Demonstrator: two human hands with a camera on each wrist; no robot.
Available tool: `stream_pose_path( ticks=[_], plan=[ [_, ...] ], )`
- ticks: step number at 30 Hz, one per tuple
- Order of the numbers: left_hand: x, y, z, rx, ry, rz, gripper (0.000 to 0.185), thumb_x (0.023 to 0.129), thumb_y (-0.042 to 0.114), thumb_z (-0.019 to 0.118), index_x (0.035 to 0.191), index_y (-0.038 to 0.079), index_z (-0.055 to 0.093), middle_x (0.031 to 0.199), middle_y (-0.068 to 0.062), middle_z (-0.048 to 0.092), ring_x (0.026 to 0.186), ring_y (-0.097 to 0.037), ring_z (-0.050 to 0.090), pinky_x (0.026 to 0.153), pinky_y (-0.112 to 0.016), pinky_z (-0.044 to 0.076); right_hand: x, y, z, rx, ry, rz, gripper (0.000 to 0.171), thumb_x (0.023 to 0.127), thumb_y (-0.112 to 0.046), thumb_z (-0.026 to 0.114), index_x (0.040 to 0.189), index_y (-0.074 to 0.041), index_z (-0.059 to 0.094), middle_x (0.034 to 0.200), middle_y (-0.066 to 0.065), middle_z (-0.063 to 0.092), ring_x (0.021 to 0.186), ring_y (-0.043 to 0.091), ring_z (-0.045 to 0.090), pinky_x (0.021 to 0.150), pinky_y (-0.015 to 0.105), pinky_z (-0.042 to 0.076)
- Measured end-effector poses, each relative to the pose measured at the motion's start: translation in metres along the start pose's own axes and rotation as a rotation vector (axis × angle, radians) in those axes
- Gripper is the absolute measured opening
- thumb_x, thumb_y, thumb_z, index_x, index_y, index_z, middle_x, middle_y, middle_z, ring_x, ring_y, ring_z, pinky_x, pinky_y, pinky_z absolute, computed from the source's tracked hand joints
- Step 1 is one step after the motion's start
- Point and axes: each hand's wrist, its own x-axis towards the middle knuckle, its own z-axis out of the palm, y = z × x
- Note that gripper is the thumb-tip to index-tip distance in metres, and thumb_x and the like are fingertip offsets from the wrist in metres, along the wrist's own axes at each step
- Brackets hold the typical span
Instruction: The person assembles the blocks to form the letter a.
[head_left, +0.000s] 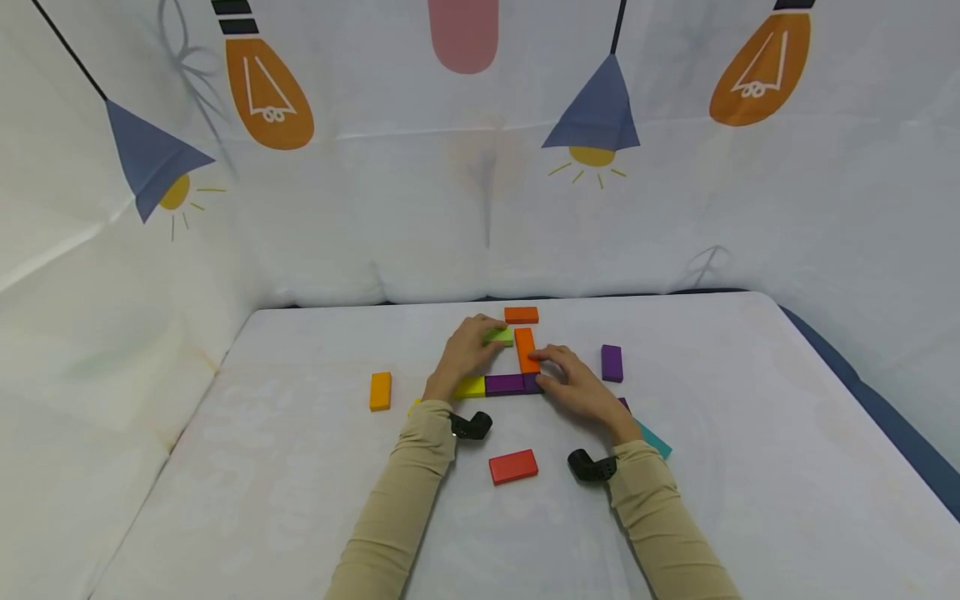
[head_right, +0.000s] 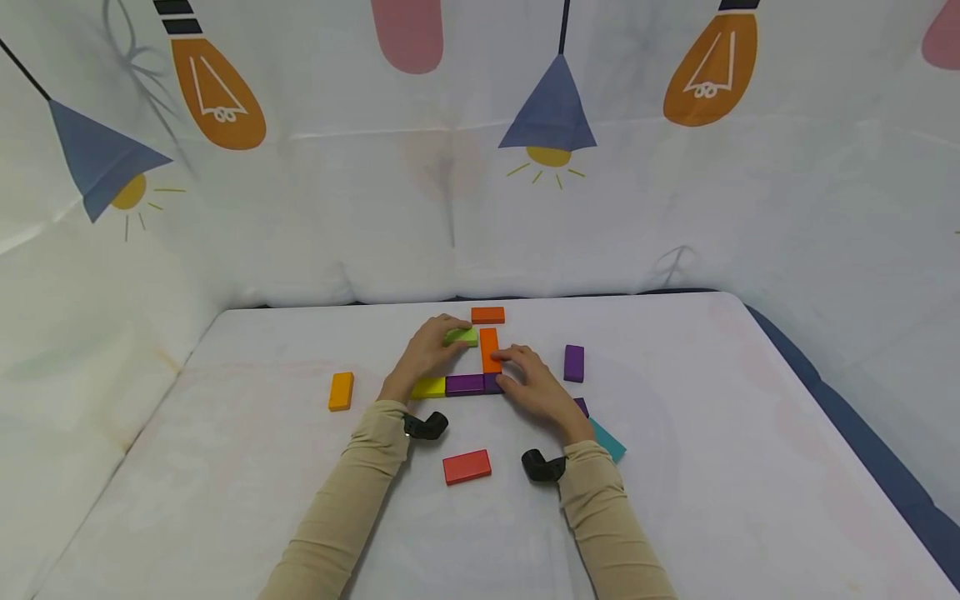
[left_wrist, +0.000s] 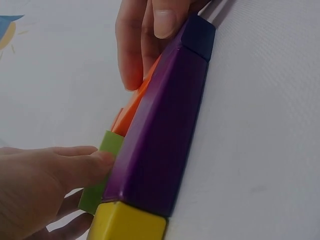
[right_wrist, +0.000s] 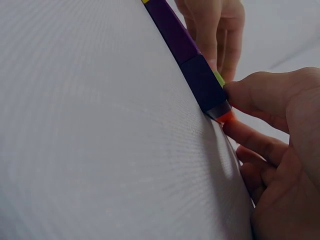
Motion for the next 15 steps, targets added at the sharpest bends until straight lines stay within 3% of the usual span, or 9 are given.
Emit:
stream_pose_path(
  ticks=[15],
  plan=[
    [-0.0003,0.0036,0.0008,0.020,0.007,0.017,0.032,0.083,0.021,0.062,0.115,0.019,0.060,0.119,-0.003,0.055,0.108,-0.022,0.049,0.093,-0.038,0.041,0.0006,0.0001,0.0011,-0.004,-0.003,0.007,0.036,0.089,-0.029,0.051,0.124,-0.023,0.047,0.134,0.003,0.039,0.133,0.026,0.024,0.105,0.053,0.021]
  ],
)
